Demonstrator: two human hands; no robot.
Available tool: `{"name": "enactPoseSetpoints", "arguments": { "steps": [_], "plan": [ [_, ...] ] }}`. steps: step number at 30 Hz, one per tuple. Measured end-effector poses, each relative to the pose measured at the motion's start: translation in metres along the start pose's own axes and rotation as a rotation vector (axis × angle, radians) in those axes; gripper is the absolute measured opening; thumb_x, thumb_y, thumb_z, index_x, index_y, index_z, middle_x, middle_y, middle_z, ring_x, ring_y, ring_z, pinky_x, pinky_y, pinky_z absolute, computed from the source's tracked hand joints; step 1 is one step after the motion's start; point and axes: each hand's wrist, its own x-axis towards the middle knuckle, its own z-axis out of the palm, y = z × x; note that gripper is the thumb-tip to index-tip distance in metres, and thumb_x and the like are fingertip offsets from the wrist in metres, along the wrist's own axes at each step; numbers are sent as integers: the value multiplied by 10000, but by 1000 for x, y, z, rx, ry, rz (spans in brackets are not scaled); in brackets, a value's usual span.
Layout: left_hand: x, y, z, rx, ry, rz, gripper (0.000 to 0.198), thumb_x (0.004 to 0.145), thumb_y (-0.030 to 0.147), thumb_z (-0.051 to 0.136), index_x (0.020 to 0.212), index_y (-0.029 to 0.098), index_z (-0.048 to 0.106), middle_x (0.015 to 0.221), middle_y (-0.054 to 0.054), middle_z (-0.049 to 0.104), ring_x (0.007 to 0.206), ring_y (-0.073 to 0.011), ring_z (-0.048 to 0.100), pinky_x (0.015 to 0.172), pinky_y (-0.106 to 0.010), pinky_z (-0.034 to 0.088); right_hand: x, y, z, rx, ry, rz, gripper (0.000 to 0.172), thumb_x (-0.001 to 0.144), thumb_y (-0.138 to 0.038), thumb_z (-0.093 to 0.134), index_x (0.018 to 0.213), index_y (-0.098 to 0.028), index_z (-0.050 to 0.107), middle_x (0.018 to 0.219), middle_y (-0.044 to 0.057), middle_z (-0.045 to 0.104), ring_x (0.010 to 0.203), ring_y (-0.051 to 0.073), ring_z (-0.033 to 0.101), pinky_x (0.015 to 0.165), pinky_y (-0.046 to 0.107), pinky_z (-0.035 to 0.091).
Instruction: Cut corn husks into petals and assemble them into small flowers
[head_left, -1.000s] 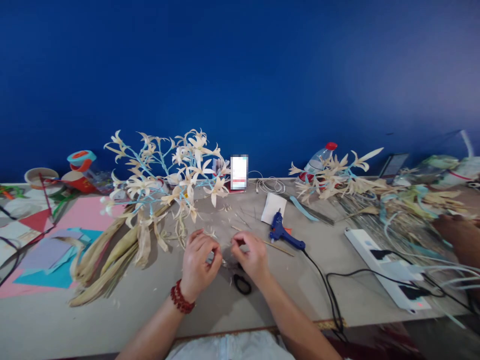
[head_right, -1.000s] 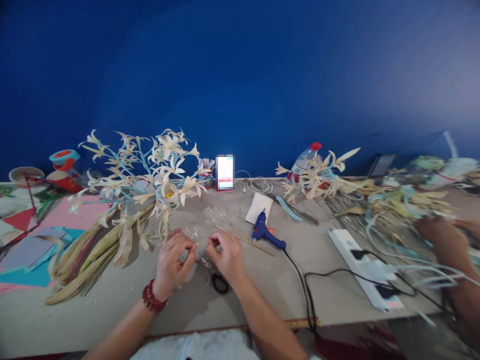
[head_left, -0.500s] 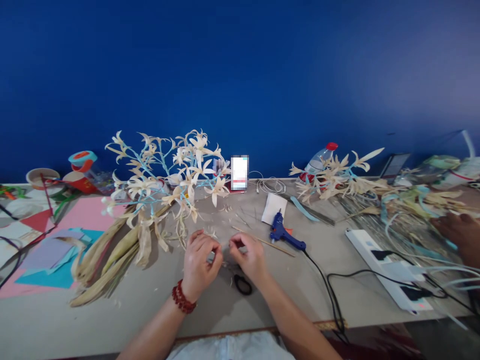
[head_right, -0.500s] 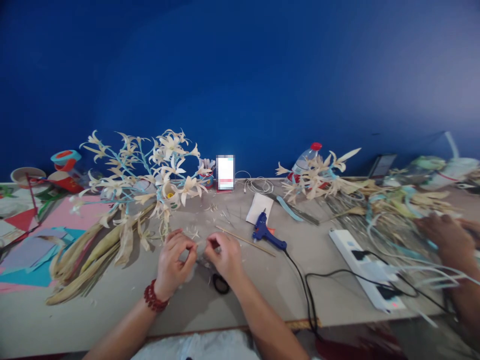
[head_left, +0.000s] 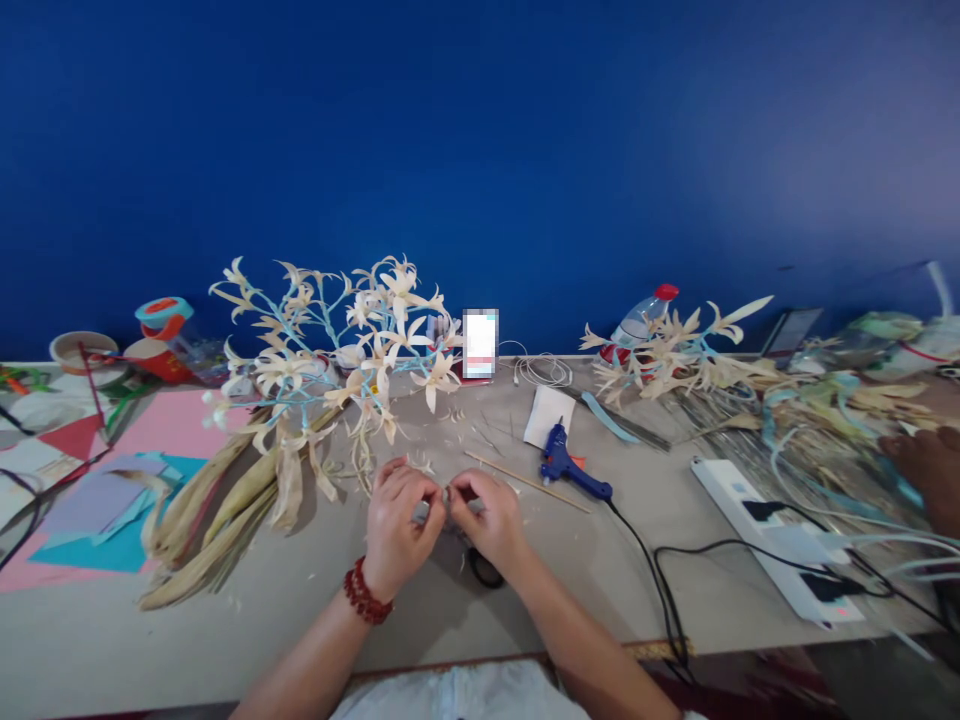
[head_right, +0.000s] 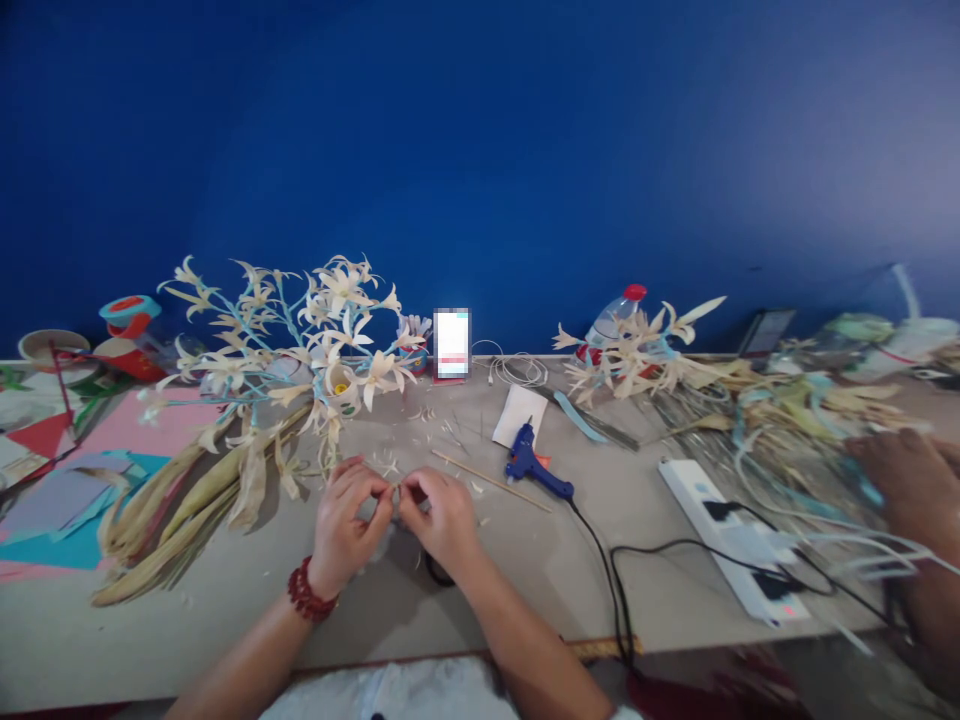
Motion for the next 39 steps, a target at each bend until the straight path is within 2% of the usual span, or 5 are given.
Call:
{"name": "enactPoseSetpoints", "arguments": {
  "steps": [4, 12, 32, 35, 39],
  "plan": [
    [-1, -4, -2, 11, 49, -17, 138, 817, 122, 524, 710, 210, 522, 654, 6, 540, 678, -167, 538, 950, -440, 417, 2, 7, -15, -12, 139, 62, 100, 843, -209, 526, 768, -200, 590, 664, 7, 630, 607, 154, 601, 602, 250, 467],
    [1, 0, 1, 16, -13, 7, 132, 821, 125, 520, 721, 211, 527, 675, 2, 568, 703, -172, 554, 948, -439, 417, 2, -10, -2, 42, -29, -20, 45, 844, -233, 566, 859, -206, 600, 777, 24, 674, 697, 165, 635, 669, 269, 482],
    [0, -2, 0, 37, 54, 16, 151, 814, 133, 528, 688, 216, 514, 640, 11, 543, 668, -169, 544, 932, -446, 433, 5, 4, -10, -60, 103, 1, 110, 836, -223, 539, 741, -212, 593, 672, 12, 618, 640, 163, 582, 629, 269, 456],
    [0, -6, -2, 12, 99, 37, 117, 829, 125, 527, 775, 221, 567, 714, -10, 618, 721, -181, 587, 942, -462, 432, 7, 11, -18, 98, 153, 130, 136, 851, -277, 533, 761, -202, 601, 680, 20, 623, 616, 159, 583, 587, 258, 474],
    [-3, -12, -2, -8, 143, 130, 207, 857, 114, 520, 960, 258, 628, 848, -25, 696, 823, -195, 633, 978, -496, 407, 6, 1, -15, 736, -101, 368, 208, 857, -396, 539, 880, -200, 603, 773, 26, 645, 625, 153, 611, 574, 269, 532]
  ]
}}
